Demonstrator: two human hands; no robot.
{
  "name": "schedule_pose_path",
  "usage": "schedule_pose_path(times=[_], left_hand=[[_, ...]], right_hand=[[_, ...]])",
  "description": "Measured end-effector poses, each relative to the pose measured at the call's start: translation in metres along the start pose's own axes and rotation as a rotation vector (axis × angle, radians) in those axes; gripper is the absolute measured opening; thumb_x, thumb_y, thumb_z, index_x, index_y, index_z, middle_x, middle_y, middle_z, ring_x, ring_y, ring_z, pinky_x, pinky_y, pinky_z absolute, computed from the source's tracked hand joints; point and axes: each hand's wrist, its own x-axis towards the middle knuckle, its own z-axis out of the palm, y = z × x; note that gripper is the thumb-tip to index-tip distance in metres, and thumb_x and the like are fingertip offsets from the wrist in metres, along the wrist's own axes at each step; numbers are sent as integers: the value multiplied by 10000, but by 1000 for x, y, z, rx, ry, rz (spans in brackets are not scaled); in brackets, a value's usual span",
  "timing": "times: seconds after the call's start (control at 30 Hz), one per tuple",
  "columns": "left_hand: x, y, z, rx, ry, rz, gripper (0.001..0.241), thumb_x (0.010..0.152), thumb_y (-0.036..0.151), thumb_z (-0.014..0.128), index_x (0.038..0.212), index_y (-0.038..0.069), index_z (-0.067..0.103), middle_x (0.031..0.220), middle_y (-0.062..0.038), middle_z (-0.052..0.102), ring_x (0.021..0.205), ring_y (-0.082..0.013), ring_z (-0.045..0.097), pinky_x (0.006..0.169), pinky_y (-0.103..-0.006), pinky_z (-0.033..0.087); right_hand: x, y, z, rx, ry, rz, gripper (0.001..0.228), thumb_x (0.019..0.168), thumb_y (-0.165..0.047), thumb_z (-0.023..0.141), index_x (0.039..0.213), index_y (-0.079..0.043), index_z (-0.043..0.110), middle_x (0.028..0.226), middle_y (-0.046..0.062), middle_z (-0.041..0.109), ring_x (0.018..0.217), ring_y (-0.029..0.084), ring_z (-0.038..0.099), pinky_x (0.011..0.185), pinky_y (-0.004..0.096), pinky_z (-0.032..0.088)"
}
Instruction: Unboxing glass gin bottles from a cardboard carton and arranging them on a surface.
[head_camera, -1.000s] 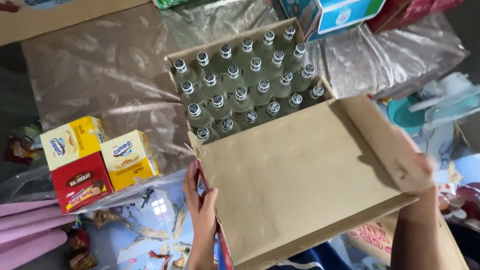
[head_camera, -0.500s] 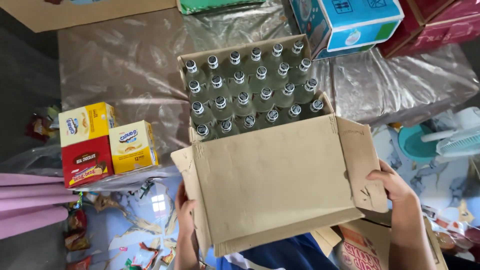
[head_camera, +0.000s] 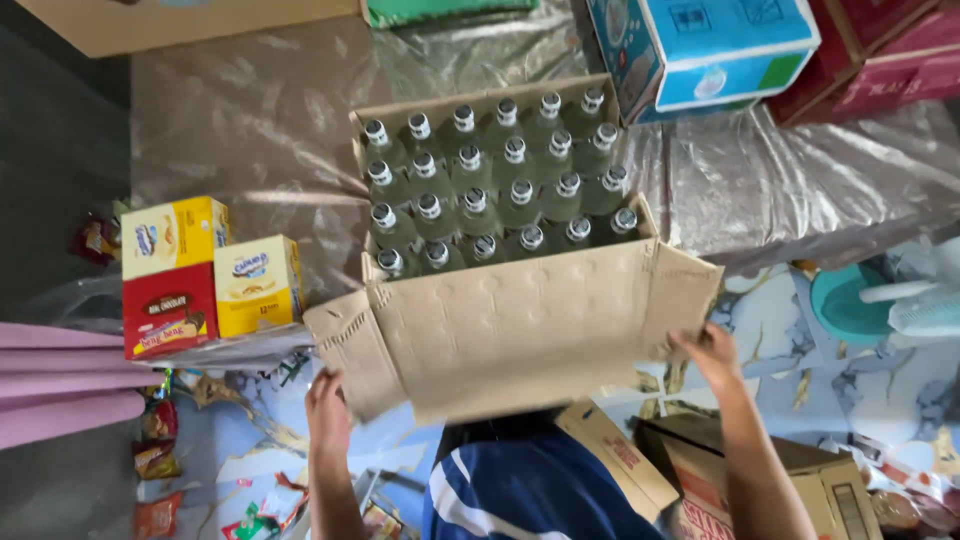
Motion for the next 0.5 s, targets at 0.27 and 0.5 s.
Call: schedule_pose_path(times=[0.27, 0.5], left_hand=[[19, 32, 61, 189, 270, 255, 282, 863, 189, 863, 961, 13, 666, 876, -46, 655, 759, -114, 569, 671, -259, 463], [35, 78, 98, -22, 160, 29, 146, 855, 123, 709, 949, 82, 605, 825, -20, 701, 726, -121, 679, 637, -277, 494]], right_hand=[[46, -5, 66, -184, 406, -203, 418, 785, -219, 903, 1055, -9, 664, 874, 72, 691, 739, 155, 622, 665, 309, 523], [67, -55, 69, 466, 286, 114, 540, 814, -69, 734, 1311, -42, 524, 1075, 76, 654, 847, 192, 659, 716, 344, 575]])
